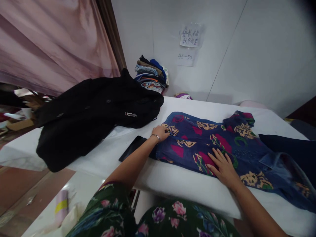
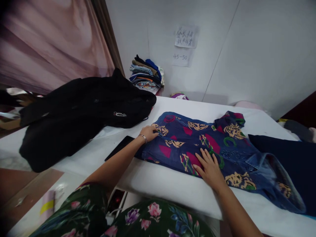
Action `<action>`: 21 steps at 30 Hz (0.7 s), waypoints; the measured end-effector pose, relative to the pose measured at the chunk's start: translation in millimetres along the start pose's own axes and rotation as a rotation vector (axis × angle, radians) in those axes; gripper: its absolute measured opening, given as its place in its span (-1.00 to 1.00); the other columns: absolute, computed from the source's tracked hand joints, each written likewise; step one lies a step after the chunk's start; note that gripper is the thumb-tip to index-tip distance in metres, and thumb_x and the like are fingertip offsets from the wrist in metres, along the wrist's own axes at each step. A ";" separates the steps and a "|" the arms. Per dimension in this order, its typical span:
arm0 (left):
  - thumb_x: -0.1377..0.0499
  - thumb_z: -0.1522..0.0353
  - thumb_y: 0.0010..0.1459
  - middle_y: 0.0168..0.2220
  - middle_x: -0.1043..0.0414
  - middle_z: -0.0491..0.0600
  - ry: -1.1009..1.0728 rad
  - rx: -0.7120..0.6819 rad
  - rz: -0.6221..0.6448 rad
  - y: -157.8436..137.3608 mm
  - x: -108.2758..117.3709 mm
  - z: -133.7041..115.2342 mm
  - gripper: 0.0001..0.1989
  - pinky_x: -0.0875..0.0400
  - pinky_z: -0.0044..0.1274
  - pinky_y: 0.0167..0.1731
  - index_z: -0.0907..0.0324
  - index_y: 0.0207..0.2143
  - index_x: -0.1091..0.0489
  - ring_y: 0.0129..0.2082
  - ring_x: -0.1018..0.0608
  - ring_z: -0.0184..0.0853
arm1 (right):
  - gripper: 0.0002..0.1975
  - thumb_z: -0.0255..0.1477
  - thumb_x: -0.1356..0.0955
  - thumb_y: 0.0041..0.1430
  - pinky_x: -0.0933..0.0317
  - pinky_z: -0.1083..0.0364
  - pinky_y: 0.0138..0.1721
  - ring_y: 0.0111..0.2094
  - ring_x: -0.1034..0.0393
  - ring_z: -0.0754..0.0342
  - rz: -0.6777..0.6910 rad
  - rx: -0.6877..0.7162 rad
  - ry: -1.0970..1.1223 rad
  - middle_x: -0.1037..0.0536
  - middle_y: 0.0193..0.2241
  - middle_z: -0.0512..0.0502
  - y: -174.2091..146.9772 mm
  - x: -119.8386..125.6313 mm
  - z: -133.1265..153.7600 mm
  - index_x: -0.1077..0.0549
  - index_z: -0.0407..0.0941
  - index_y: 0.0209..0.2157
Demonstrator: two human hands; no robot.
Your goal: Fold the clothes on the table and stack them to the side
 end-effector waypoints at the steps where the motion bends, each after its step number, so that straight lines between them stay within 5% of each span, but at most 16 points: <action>1: -0.12 0.26 0.05 -0.09 -0.47 -0.06 0.000 -0.019 -0.001 -0.2 -1.0 -4.5 -0.71 -0.31 -0.38 -0.06 -0.03 -0.17 -0.50 -0.05 -0.43 -0.18 | -0.44 -0.06 -0.14 0.25 0.19 -0.25 0.23 0.31 0.17 -0.11 0.002 0.000 0.001 -0.05 0.29 -0.12 -0.1 0.3 0.2 -0.23 0.01 0.20; 7: -0.12 0.40 0.03 -0.06 -0.39 -0.02 -0.001 -0.148 -0.025 0.9 -6.2 -23.9 -0.70 -0.29 -0.43 0.00 0.02 -0.18 -0.50 0.04 -0.33 -0.22 | -0.46 -0.07 -0.16 0.25 0.17 -0.25 0.23 0.30 0.14 -0.12 -0.009 -0.004 0.016 -0.06 0.28 -0.10 -0.6 3.2 1.0 -0.25 0.02 0.19; 21: -0.01 0.46 0.17 -0.06 -0.43 -0.05 -0.019 -0.153 -0.131 -0.6 -6.8 -6.0 -0.68 -0.17 -0.35 -0.01 -0.02 -0.20 -0.50 0.04 -0.31 -0.23 | -0.46 -0.07 -0.16 0.25 0.16 -0.25 0.22 0.30 0.13 -0.12 -0.015 -0.003 0.023 -0.08 0.28 -0.12 -1.1 1.4 0.0 -0.26 0.01 0.18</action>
Point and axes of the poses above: each hand's wrist, its own y-axis towards the middle knuckle, its own x-axis out of the back of the hand, z = x × y, the point moved 7 cm from there along y, towards the middle knuckle
